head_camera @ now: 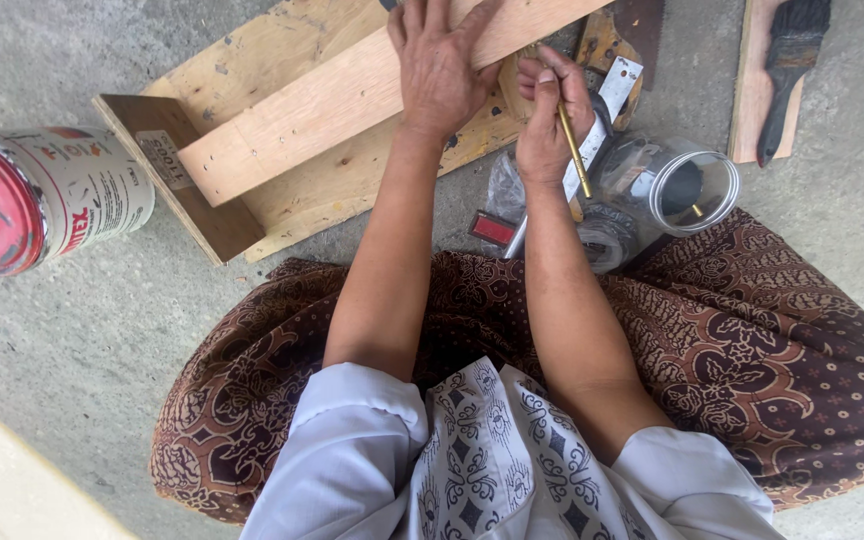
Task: The person saws through a piece of wood held against a wooden frame on the floor, using a handsaw.
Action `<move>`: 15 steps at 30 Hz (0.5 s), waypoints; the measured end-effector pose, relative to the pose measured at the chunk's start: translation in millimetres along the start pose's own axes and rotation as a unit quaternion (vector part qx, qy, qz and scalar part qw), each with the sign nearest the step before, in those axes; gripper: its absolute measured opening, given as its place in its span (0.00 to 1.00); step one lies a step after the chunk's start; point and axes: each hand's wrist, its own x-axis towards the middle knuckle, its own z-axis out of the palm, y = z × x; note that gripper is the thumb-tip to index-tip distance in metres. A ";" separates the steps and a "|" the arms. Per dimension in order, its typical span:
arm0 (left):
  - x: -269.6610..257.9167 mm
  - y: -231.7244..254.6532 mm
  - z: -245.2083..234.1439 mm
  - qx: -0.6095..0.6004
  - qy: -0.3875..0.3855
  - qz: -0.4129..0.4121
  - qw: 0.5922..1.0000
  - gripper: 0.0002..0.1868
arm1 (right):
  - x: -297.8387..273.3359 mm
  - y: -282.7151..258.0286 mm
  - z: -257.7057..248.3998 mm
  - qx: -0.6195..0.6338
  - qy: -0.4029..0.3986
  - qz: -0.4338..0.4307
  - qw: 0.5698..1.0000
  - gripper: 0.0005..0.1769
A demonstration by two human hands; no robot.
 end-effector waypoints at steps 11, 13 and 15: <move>-1.9 -2.7 -7.3 -0.007 0.001 0.007 1.000 0.41 | -2.7 2.5 0.3 0.016 -0.013 -0.024 0.999 0.15; -3.1 -2.2 -7.0 -0.005 0.005 0.007 1.000 0.41 | -3.0 1.7 1.5 0.012 -0.012 -0.027 0.999 0.15; -3.6 -2.9 -6.3 -0.005 0.006 0.009 1.000 0.41 | -3.1 2.9 2.3 0.011 -0.008 -0.030 0.999 0.15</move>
